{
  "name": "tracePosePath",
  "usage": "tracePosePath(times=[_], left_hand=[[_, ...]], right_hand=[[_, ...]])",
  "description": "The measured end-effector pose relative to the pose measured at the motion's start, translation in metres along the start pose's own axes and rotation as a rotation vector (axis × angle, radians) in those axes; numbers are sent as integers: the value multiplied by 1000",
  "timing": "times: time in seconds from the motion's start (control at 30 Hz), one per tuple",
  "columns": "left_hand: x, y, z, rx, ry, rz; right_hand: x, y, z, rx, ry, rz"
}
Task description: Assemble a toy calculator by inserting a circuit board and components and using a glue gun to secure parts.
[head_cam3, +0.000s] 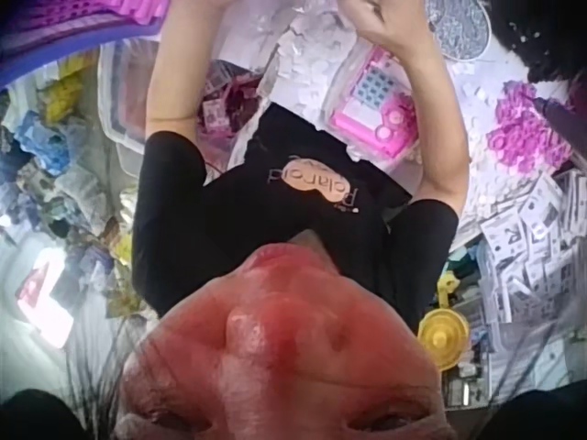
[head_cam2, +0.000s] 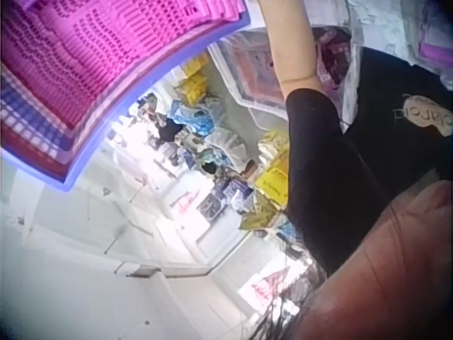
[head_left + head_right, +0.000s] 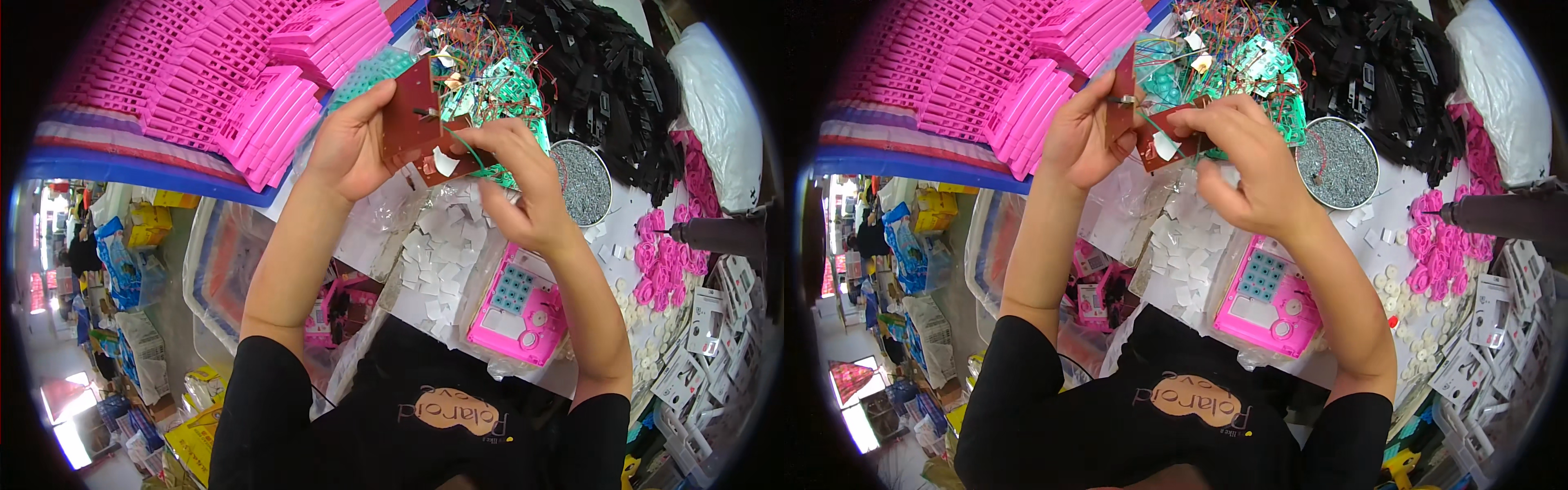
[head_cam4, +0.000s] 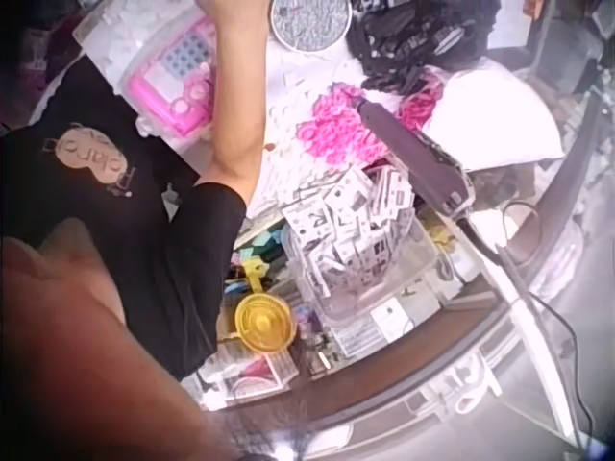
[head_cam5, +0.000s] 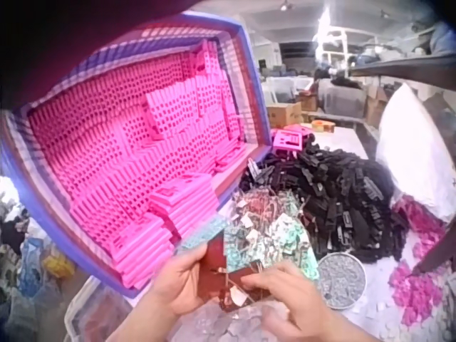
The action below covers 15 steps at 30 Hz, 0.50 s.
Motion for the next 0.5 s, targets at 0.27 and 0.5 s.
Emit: tracePosePath(times=[0.27, 0.5], left_hand=[[-9, 15, 5, -16, 107, 33], [-11, 30, 7, -2, -104, 139]], right_hand=[[10, -18, -7, 442, 95, 233], [15, -6, -5, 332, 413, 143]])
Point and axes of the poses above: each hand's wrist, its own z-axis towards the middle knuckle, its own x-axis out of the palm, y = z × x, the point moved 6 cm from there along z, towards the middle knuckle, and after that the axes turned 3 degrees about z, right-handed, at the moved point
